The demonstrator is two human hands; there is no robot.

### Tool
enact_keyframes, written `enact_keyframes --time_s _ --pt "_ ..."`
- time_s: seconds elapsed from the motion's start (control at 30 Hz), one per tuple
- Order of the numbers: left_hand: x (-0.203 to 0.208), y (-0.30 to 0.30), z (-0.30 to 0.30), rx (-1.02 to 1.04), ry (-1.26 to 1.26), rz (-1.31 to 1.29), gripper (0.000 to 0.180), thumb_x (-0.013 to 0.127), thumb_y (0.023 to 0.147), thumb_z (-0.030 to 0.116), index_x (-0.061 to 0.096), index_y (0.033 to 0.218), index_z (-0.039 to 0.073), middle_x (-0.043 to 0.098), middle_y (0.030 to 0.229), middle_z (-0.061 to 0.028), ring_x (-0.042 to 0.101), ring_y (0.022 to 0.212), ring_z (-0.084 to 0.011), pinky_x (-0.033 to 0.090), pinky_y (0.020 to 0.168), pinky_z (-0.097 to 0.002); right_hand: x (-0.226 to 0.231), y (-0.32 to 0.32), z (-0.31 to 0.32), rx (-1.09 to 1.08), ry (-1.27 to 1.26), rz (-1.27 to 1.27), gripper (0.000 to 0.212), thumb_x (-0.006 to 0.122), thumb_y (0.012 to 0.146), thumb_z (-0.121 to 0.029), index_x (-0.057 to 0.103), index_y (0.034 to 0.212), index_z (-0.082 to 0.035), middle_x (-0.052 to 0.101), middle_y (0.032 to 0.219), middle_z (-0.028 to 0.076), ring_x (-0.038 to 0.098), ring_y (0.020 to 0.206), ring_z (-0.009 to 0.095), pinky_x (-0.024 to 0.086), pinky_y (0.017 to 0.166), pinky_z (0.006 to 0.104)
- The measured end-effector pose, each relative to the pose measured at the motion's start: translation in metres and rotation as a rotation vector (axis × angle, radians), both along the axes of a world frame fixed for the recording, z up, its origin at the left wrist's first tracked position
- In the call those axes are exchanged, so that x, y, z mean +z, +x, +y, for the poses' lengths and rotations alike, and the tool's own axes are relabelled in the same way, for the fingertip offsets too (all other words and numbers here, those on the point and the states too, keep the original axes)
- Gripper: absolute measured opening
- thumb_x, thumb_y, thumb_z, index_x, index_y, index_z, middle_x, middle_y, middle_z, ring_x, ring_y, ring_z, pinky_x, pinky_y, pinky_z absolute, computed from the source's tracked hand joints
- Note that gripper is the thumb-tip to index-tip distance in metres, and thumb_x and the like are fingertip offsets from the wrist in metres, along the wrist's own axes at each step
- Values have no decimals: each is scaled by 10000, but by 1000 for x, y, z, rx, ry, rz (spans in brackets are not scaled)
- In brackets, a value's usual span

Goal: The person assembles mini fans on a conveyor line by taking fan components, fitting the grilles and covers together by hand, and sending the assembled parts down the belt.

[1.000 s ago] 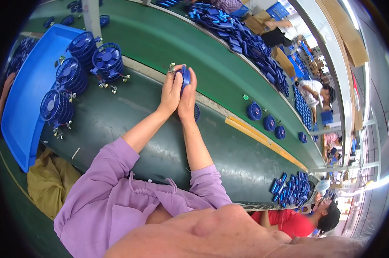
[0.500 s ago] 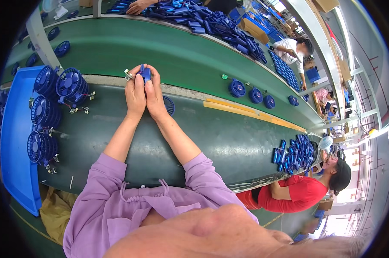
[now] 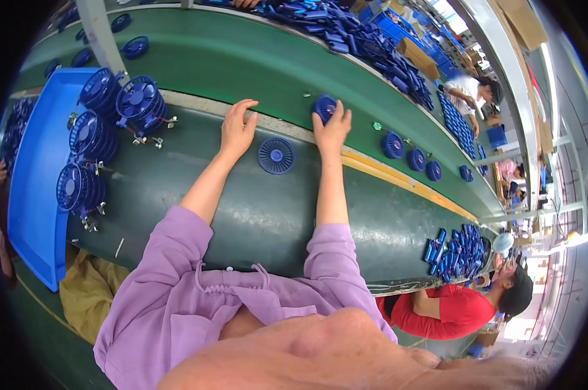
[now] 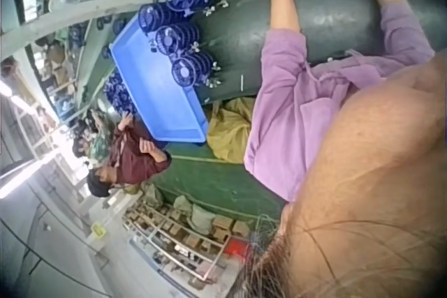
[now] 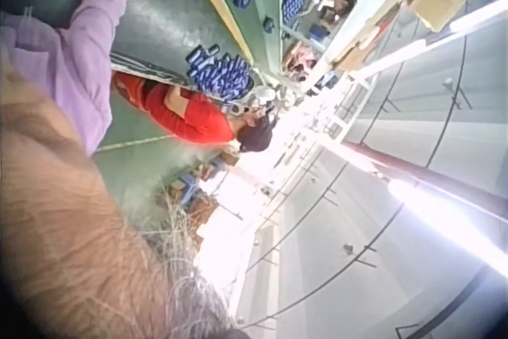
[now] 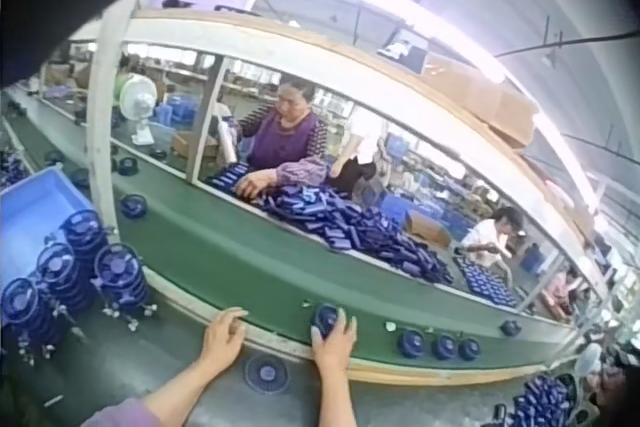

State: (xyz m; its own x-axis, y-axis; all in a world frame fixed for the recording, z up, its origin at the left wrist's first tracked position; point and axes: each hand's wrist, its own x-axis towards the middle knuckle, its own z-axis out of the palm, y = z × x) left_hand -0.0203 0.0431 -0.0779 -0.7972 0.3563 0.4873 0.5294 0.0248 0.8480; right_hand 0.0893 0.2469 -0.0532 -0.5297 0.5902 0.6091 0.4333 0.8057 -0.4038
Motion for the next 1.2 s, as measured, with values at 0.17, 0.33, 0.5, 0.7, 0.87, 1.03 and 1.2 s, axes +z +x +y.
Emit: enact_keyframes --time_s 0.17,0.33,0.5,0.7,0.87,1.03,1.2 --pt "-2 1 -3 31 -34 -15 249 567 877 106 596 1123 75 595 1190 -105 611 976 -275 523 759 -326 15 30 -60 485 -123 -113 707 754 746 -260 437 1347 -63 386 1399 259 352 1307 418 321 1070 471" --pt "-4 3 0 23 -2 9 236 557 888 99 595 1120 77 585 1207 -112 610 1016 -269 534 722 -313 0 48 -108 567 82 -371 772 805 644 -386 512 1313 -136 399 1379 217 336 1298 412 306 1065 504" --pt "-2 4 -3 40 -28 -25 237 558 884 93 594 1119 80 584 1209 -107 618 991 -261 537 718 -319 -1 40 -95 577 -60 -204 606 770 708 -292 565 1242 -92 488 1325 200 447 1227 389 373 1029 474" --pt "-6 3 -1 75 -55 76 241 568 846 78 595 1085 76 585 1175 -125 572 1077 -319 540 767 -363 4 28 -87 544 -590 102 292 600 908 -227 657 1082 1 687 1036 156 651 981 242 482 880 336" --pt "0 6 -2 52 30 -39 246 565 866 78 599 1108 56 591 1186 -116 618 980 -257 525 702 -312 13 9 -89 617 -758 182 231 625 887 -122 643 1076 9 678 913 95 632 870 153 497 812 295" --pt "-3 -5 -12 96 89 -21 242 569 868 72 594 1107 49 579 1190 -119 615 974 -257 519 713 -304 6 -14 -95 534 -471 74 240 603 867 -69 636 1101 -29 657 1011 134 641 901 220 502 798 327" --pt "7 -33 6 105 122 -60 286 584 871 97 575 1156 79 516 1274 -147 548 1129 -262 494 823 -336 -23 -12 -77 632 -129 -17 357 682 815 -232 634 1128 -65 612 1167 153 549 1116 314 371 982 435"
